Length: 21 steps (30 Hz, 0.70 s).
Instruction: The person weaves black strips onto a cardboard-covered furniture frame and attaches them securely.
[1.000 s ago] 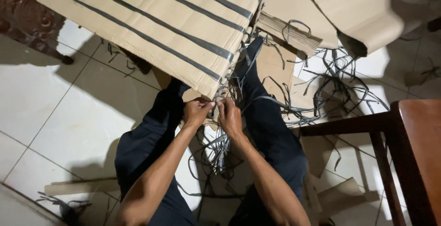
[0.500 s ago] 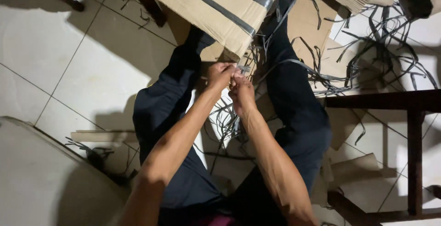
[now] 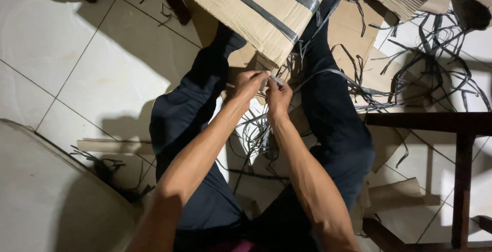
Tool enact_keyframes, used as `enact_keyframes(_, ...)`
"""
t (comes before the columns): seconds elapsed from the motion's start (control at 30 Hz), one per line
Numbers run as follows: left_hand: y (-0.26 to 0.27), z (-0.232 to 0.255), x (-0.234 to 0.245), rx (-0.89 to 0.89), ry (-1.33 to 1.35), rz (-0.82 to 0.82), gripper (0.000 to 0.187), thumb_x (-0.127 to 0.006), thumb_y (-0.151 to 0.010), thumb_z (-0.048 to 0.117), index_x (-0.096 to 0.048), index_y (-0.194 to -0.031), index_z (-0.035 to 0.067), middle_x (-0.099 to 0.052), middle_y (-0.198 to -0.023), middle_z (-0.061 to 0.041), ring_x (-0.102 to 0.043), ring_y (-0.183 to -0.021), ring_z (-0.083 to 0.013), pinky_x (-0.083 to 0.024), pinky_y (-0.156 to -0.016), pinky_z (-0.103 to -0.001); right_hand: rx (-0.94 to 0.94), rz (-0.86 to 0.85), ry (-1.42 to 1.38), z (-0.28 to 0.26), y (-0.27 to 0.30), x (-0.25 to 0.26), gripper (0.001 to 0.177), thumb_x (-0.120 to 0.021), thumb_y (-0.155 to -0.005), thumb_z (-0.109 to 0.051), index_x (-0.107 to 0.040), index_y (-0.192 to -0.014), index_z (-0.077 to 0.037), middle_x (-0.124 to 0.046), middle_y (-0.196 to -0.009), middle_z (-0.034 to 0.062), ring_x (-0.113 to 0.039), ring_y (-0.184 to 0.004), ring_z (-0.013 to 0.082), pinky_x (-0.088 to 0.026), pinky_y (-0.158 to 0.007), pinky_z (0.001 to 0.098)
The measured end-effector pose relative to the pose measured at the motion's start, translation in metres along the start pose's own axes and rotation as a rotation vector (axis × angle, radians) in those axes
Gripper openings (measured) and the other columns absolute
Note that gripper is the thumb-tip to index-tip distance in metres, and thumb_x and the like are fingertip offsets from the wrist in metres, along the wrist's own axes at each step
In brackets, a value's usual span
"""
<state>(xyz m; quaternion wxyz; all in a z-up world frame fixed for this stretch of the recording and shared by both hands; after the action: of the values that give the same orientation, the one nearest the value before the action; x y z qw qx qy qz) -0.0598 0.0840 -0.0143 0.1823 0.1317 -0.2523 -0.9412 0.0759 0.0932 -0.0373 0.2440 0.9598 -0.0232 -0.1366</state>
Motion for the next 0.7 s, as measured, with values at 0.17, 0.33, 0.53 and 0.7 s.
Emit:
enact_keyframes(0.17,0.018,0.02,-0.001,-0.032,-0.081,0.065,0.023,-0.078,-0.087,0.021,-0.079,-0.094,0.0,-0.073,-0.078,-0.002,-0.061,-0.067,-0.0078,-0.048,-0.061,-0.025,0.074,0.044,0.046,-0.007,-0.002,-0.003,0.011,-0.066,-0.098,-0.014,-0.068,-0.094,-0.004,-0.063,-0.073,-0.0007,-0.049,-0.055,0.007,-0.034,-0.046,0.0245)
enact_keyframes(0.33,0.022,0.028,0.002,-0.079,-0.179,0.089,0.022,-0.077,-0.088,0.021,-0.08,-0.094,0.0,-0.076,-0.082,-0.002,-0.063,-0.07,-0.0067,-0.05,-0.063,-0.024,0.156,0.014,0.009,-0.027,0.015,-0.005,0.012,-0.063,-0.1,-0.015,-0.066,-0.096,-0.004,-0.066,-0.076,-0.0012,-0.052,-0.059,0.0065,-0.038,-0.048,0.0237)
enact_keyframes(0.53,0.015,0.026,0.006,-0.114,-0.238,0.097,0.023,-0.077,-0.084,0.02,-0.081,-0.097,0.001,-0.078,-0.084,-0.004,-0.066,-0.069,-0.0078,-0.052,-0.062,-0.025,0.207,-0.036,0.044,-0.052,0.032,-0.013,0.014,-0.06,-0.099,-0.015,-0.07,-0.105,-0.006,-0.063,-0.072,-0.0006,-0.052,-0.059,0.0062,-0.036,-0.048,0.0229)
enact_keyframes(0.7,0.016,0.04,0.007,-0.373,-0.329,0.142,0.025,-0.082,-0.083,0.022,-0.075,-0.092,0.0,-0.079,-0.083,-0.008,-0.074,-0.074,-0.011,-0.058,-0.068,-0.027,0.17,-0.071,0.056,-0.058,0.032,-0.012,0.022,-0.067,-0.103,-0.027,-0.072,-0.106,-0.005,-0.06,-0.072,-0.0023,-0.05,-0.059,0.0054,-0.04,-0.049,0.0231)
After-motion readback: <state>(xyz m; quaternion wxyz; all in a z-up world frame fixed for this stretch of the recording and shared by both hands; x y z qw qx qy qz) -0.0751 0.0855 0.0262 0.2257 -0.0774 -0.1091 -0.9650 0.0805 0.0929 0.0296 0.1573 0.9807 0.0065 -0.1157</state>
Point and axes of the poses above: each hand's wrist, its own y-axis away from the middle knuckle, its own x-axis out of the back of the hand, z = x × y, the point moved 9 cm from there along -y, towards the middle knuckle
